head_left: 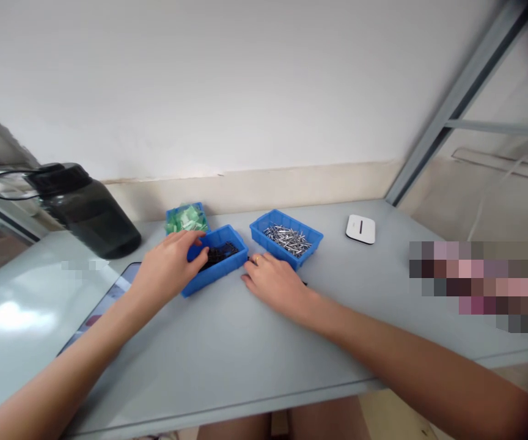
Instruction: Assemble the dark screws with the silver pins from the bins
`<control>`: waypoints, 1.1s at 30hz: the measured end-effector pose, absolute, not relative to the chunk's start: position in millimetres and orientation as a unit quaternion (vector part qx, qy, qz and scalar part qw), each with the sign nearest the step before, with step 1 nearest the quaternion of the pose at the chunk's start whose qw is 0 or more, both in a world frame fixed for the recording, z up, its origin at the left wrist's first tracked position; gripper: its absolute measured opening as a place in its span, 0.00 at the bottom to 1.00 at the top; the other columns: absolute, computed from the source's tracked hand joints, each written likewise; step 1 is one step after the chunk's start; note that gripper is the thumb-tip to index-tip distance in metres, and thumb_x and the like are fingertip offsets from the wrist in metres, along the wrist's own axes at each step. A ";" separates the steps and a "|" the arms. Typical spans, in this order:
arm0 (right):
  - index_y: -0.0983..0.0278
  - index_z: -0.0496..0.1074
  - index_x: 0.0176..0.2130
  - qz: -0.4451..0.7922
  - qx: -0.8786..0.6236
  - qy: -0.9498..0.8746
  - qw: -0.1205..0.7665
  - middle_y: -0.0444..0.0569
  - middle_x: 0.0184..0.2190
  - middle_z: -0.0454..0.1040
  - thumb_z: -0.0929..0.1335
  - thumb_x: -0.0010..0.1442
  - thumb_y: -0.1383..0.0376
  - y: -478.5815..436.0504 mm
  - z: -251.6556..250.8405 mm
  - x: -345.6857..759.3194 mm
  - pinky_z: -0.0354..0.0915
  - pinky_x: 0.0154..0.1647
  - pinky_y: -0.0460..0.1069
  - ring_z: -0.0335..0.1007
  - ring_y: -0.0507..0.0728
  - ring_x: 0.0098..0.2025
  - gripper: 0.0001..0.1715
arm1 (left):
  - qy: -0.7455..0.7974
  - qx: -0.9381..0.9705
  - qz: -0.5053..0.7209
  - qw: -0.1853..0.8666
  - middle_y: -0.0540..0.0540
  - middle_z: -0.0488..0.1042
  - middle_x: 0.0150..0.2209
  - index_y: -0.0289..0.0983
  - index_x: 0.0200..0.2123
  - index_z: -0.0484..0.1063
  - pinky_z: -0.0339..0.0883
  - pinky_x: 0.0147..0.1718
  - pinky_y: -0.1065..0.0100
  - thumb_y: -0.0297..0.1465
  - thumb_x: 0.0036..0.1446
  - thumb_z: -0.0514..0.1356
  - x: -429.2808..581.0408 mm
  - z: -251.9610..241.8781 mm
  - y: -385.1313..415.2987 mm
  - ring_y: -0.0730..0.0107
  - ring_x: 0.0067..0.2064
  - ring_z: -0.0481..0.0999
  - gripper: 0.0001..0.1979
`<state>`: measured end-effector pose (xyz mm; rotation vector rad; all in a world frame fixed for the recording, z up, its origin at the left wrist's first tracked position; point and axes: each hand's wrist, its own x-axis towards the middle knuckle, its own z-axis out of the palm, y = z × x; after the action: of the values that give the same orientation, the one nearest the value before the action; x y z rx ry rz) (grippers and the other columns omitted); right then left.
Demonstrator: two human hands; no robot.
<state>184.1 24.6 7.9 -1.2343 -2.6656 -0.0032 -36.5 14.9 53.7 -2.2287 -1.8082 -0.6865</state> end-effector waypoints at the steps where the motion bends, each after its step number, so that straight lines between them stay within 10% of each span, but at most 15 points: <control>1: 0.67 0.73 0.45 -0.003 -0.417 -0.903 0.100 0.54 0.45 0.74 0.62 0.68 0.65 26.5 6.2 183.7 0.71 0.41 0.52 0.71 0.63 0.50 0.13 | -0.602 -0.754 -0.239 0.105 0.39 0.80 0.38 0.36 0.45 0.75 0.71 0.39 0.55 0.38 0.61 0.53 -35.1 54.0 13.2 0.46 0.44 0.79 0.16; 19: 0.66 0.69 0.45 0.065 -0.443 -0.884 0.136 0.51 0.38 0.77 0.62 0.62 0.73 15.5 20.8 208.5 0.66 0.33 0.49 0.76 0.57 0.37 0.12 | -0.345 -0.877 -0.322 0.088 0.45 0.79 0.38 0.36 0.42 0.75 0.71 0.42 0.66 0.25 0.62 0.58 -9.4 41.9 -12.6 0.64 0.39 0.79 0.07; 26: 0.63 0.69 0.50 0.200 -0.340 -0.813 0.428 0.40 0.32 0.76 0.66 0.59 0.70 12.0 32.8 207.1 0.65 0.37 0.45 0.67 0.48 0.28 0.17 | -0.491 -0.763 -0.369 -0.201 0.47 0.81 0.37 0.39 0.40 0.77 0.71 0.35 0.68 0.36 0.63 0.59 12.8 40.0 -19.4 0.64 0.38 0.78 0.10; 33: 0.62 0.70 0.47 0.197 -0.294 -0.803 0.480 0.39 0.31 0.75 0.66 0.59 0.70 4.2 21.6 196.9 0.65 0.33 0.43 0.64 0.46 0.25 0.15 | -0.491 -0.709 -0.419 -0.284 0.49 0.81 0.33 0.38 0.37 0.79 0.69 0.31 0.71 0.37 0.59 0.61 16.0 34.1 -20.3 0.68 0.33 0.77 0.10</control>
<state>196.9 4.2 21.6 -0.7164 -1.9580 0.4810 16.0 -20.3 34.1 -2.7479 -1.9024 -1.6259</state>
